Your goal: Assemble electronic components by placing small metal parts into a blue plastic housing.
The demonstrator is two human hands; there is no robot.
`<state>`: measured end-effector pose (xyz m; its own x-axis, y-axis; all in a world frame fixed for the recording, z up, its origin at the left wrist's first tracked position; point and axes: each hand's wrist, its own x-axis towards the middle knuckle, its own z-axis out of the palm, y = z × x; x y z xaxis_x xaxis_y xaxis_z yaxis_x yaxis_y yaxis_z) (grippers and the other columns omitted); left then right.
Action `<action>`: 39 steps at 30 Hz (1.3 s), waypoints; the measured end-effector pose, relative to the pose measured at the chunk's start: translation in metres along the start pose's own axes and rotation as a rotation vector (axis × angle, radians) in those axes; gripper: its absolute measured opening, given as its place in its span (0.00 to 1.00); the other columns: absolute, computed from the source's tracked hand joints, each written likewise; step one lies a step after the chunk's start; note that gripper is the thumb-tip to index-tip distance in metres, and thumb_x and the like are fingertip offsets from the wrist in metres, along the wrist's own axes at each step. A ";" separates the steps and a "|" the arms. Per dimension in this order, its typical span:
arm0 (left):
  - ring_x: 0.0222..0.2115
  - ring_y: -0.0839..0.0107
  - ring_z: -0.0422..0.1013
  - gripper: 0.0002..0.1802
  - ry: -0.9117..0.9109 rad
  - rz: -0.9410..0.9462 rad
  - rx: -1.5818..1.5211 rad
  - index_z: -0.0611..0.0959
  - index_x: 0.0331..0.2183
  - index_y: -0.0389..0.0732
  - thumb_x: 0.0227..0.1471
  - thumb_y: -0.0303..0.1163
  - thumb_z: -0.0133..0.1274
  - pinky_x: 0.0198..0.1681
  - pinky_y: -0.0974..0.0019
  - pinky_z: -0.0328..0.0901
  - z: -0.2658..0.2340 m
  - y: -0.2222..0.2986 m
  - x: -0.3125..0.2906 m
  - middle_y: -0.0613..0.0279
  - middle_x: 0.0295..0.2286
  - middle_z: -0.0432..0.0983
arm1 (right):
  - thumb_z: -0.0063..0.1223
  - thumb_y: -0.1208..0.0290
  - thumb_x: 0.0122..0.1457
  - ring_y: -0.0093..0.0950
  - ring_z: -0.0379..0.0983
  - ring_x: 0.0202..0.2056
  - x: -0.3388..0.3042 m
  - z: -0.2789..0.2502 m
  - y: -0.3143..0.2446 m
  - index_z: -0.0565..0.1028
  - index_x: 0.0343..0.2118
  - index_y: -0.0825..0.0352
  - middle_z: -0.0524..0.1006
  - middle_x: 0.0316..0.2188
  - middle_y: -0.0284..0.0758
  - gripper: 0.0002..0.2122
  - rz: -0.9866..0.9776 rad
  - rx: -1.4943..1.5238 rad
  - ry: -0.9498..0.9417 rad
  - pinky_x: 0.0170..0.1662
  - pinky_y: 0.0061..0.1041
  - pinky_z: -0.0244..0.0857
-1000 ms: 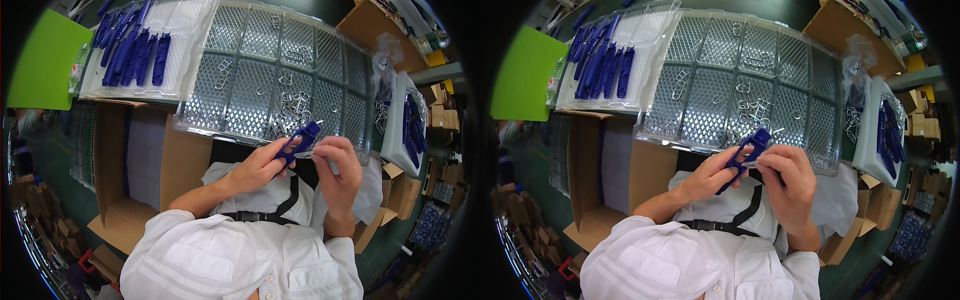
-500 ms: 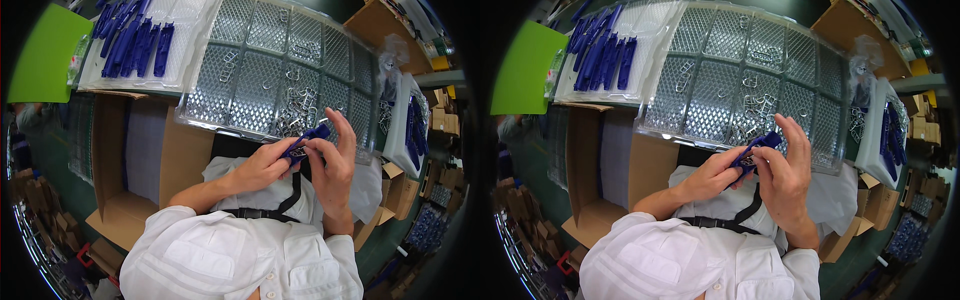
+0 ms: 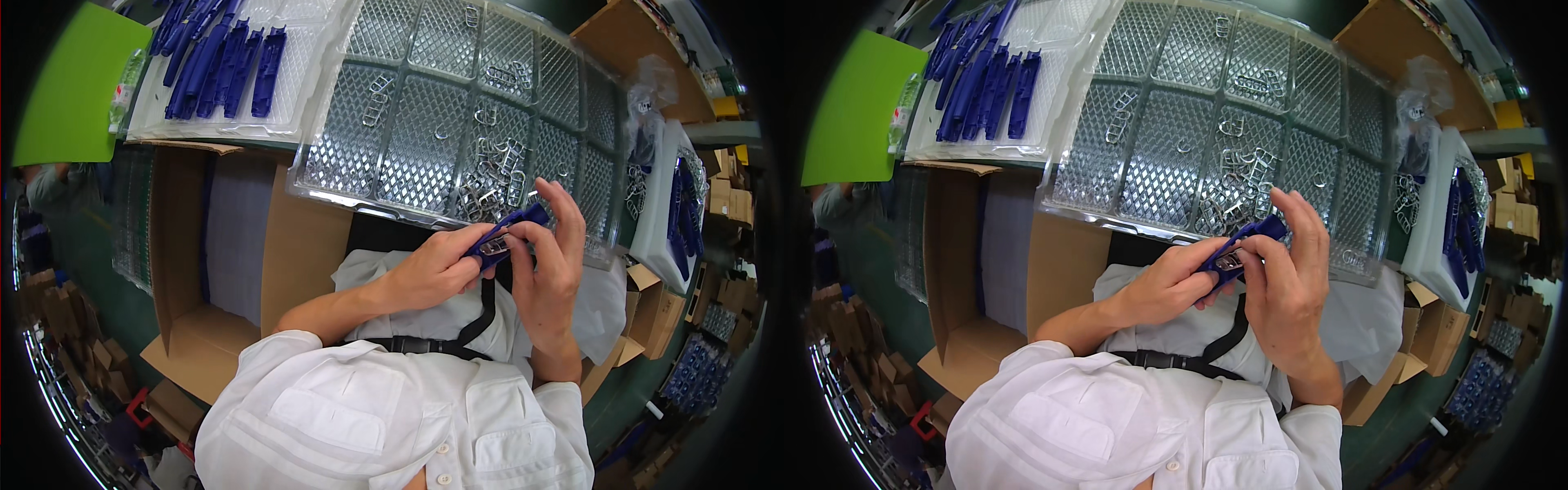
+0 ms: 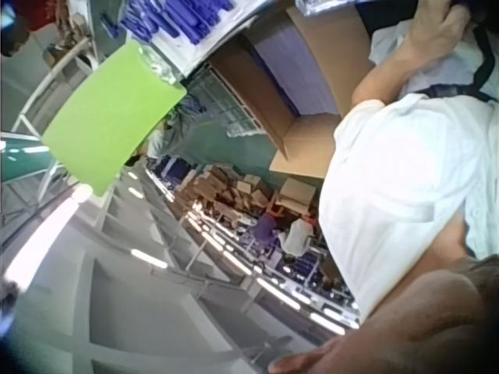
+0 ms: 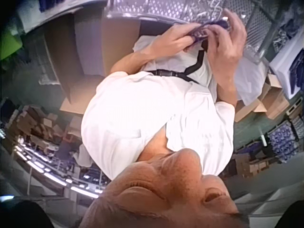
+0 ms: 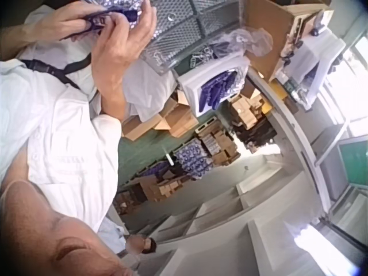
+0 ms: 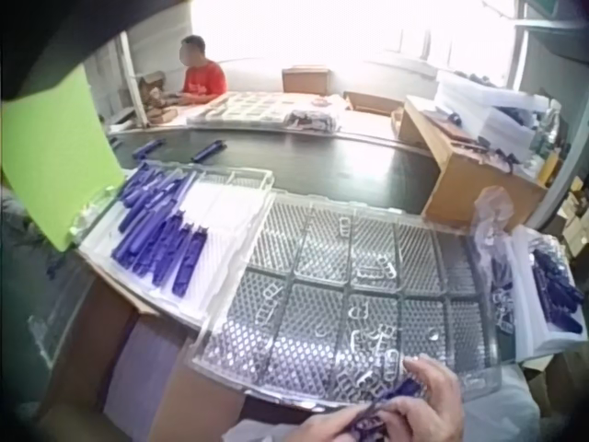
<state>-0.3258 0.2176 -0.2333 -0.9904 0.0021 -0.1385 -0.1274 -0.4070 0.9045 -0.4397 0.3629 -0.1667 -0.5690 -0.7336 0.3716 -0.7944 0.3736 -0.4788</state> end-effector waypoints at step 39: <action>0.30 0.60 0.80 0.16 0.172 0.230 0.578 0.82 0.49 0.35 0.61 0.31 0.60 0.36 0.61 0.72 0.003 0.028 -0.001 0.49 0.33 0.81 | 0.61 0.86 0.56 0.27 0.80 0.33 -0.001 0.016 0.031 0.74 0.41 0.69 0.81 0.34 0.36 0.11 0.367 0.576 -0.031 0.38 0.25 0.76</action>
<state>-0.3286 0.2088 -0.2071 -0.9790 -0.1929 0.0658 0.0310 0.1783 0.9835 -0.4599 0.3660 -0.1950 -0.7667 -0.6363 0.0851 -0.3062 0.2460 -0.9196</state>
